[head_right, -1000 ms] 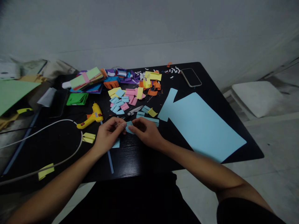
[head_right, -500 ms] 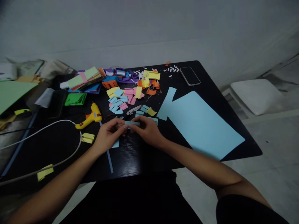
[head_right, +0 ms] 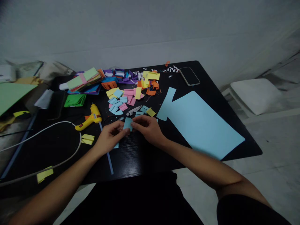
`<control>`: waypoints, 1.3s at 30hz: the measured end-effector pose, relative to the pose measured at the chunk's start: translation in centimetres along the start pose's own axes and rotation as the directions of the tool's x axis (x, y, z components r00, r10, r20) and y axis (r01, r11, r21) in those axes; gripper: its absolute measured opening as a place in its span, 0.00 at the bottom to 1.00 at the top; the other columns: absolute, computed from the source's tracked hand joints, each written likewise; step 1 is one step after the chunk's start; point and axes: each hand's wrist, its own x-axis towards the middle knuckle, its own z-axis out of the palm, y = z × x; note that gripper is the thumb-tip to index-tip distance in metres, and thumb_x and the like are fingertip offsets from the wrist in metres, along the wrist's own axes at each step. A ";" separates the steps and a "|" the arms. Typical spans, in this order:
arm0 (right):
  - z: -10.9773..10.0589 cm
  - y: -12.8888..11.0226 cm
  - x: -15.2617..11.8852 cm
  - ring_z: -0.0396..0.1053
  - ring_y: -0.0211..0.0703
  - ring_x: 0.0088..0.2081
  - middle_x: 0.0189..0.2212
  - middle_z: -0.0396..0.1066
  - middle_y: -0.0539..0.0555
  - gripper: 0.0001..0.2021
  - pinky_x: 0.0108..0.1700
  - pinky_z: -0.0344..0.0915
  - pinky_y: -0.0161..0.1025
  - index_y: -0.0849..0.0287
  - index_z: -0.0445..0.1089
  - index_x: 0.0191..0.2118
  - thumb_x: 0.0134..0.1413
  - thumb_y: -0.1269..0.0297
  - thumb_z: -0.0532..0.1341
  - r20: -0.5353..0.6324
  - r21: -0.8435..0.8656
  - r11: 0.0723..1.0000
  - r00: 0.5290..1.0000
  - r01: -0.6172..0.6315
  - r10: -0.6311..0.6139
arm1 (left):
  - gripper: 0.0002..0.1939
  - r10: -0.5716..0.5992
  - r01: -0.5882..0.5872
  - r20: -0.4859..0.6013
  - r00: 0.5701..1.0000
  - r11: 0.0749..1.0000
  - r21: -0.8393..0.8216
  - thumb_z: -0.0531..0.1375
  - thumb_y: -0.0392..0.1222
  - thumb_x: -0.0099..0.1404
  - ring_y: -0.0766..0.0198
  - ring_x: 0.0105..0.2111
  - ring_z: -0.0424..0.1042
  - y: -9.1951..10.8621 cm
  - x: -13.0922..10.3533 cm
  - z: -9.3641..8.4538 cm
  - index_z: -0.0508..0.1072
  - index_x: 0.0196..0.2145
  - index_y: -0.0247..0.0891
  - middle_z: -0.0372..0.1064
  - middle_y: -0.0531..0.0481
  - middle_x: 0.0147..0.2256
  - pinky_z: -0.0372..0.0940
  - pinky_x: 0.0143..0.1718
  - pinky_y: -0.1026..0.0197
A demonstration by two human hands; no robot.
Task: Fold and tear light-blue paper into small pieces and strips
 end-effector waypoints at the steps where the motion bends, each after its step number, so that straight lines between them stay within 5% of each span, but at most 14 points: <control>1: 0.0 0.0 -0.1 0.77 0.42 0.32 0.32 0.80 0.51 0.16 0.41 0.77 0.42 0.56 0.80 0.36 0.48 0.50 0.76 -0.002 -0.034 0.999 1.000 0.017 -0.017 | 0.07 0.025 -0.025 -0.022 0.999 1.000 0.010 0.64 0.45 0.69 0.65 0.30 0.74 0.0 0.0 0.0 0.77 0.40 0.39 0.76 0.51 0.30 0.70 0.34 0.63; 7: 0.2 0.4 -0.5 0.79 0.44 0.38 0.36 0.81 0.52 0.10 0.44 0.76 0.43 0.54 0.81 0.41 0.55 0.56 0.73 0.044 -0.130 0.985 0.993 0.117 -0.112 | 0.09 0.076 -0.084 -0.148 0.986 0.995 -0.045 0.66 0.44 0.68 0.64 0.32 0.76 0.1 -0.1 0.2 0.75 0.44 0.40 0.76 0.52 0.33 0.71 0.36 0.61; 19: 0.0 -0.3 -0.5 0.79 0.43 0.39 0.36 0.82 0.51 0.04 0.48 0.75 0.44 0.52 0.82 0.38 0.59 0.61 0.69 0.078 -0.087 0.989 0.991 0.116 -0.110 | 0.02 0.097 -0.110 -0.131 0.987 0.989 -0.101 0.63 0.38 0.68 0.66 0.26 0.74 0.9 0.1 0.1 0.76 0.37 0.39 0.73 0.54 0.26 0.69 0.30 0.62; 30: 0.3 0.6 -0.5 0.79 0.42 0.37 0.35 0.81 0.51 0.12 0.45 0.77 0.42 0.55 0.80 0.38 0.51 0.56 0.76 0.028 -0.091 0.988 0.992 0.125 -0.123 | 0.07 0.124 -0.118 -0.151 0.981 0.992 0.048 0.61 0.42 0.72 0.65 0.28 0.72 0.5 -0.4 -0.2 0.76 0.43 0.39 0.73 0.53 0.30 0.66 0.31 0.63; 35: 0.3 0.8 -0.6 0.80 0.43 0.38 0.36 0.82 0.52 0.11 0.46 0.77 0.42 0.56 0.80 0.40 0.53 0.57 0.75 0.011 -0.138 0.979 0.988 0.152 -0.152 | 0.08 0.049 -0.038 -0.123 0.991 0.995 0.088 0.64 0.46 0.71 0.66 0.29 0.72 -0.3 -0.2 -0.1 0.78 0.39 0.38 0.73 0.52 0.29 0.67 0.32 0.64; 39: 0.2 0.6 -0.6 0.79 0.43 0.37 0.36 0.81 0.52 0.10 0.44 0.76 0.42 0.55 0.80 0.41 0.57 0.57 0.72 0.061 -0.223 0.965 0.990 0.139 -0.129 | 0.08 0.101 -0.083 -0.128 0.987 0.987 0.141 0.64 0.45 0.71 0.68 0.27 0.71 -0.2 -0.1 -0.2 0.78 0.37 0.39 0.73 0.54 0.28 0.67 0.31 0.65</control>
